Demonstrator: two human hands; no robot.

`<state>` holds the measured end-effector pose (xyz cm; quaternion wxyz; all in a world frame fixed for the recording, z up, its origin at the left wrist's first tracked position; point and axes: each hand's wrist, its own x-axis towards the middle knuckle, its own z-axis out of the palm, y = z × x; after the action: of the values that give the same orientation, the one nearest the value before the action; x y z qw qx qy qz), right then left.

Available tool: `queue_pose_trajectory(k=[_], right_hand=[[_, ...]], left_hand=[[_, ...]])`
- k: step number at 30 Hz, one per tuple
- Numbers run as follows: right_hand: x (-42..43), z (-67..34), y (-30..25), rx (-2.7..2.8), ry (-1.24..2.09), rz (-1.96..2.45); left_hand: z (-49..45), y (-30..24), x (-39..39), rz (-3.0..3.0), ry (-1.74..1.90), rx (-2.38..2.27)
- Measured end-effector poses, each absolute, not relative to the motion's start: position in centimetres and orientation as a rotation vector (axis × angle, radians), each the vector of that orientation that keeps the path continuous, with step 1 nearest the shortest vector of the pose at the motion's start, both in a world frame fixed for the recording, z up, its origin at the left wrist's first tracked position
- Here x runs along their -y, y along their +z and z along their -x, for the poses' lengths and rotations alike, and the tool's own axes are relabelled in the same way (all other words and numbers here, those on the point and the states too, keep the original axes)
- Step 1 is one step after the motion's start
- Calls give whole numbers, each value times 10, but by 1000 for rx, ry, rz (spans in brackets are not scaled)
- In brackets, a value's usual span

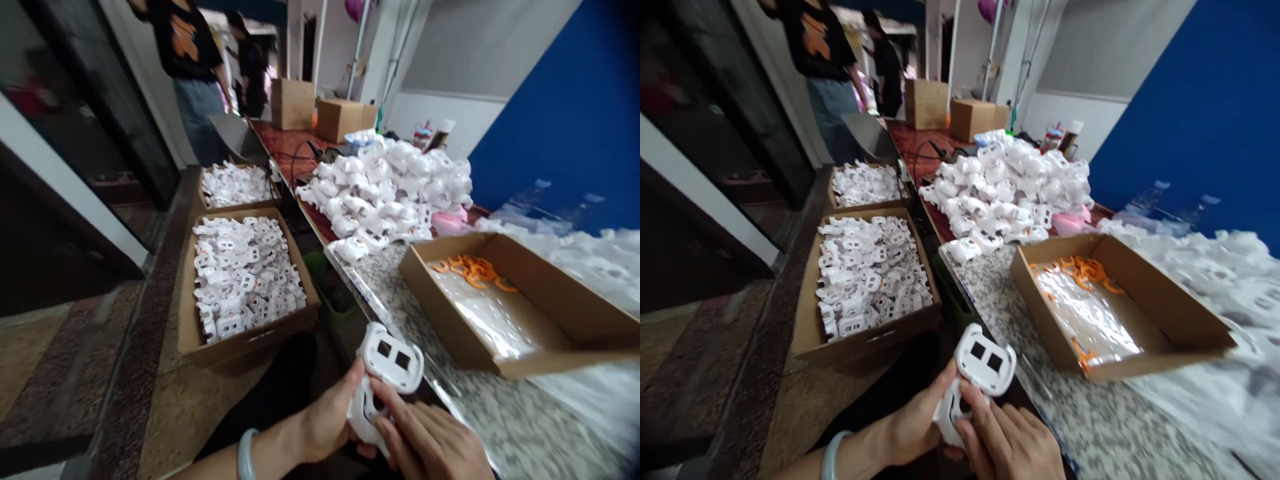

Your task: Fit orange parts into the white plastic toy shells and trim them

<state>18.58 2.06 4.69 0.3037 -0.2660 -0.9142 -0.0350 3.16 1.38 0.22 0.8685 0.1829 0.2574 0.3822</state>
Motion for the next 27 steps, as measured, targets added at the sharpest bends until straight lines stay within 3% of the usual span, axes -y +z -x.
queue_pose_trajectory(k=[7,27], right_hand=[[-13,-192,60,2464,-49,909],[-5,-194,58,2450,-27,902]], left_hand=[[-26,17,-12,-403,677,-522],[-28,14,-9,-462,677,-591]])
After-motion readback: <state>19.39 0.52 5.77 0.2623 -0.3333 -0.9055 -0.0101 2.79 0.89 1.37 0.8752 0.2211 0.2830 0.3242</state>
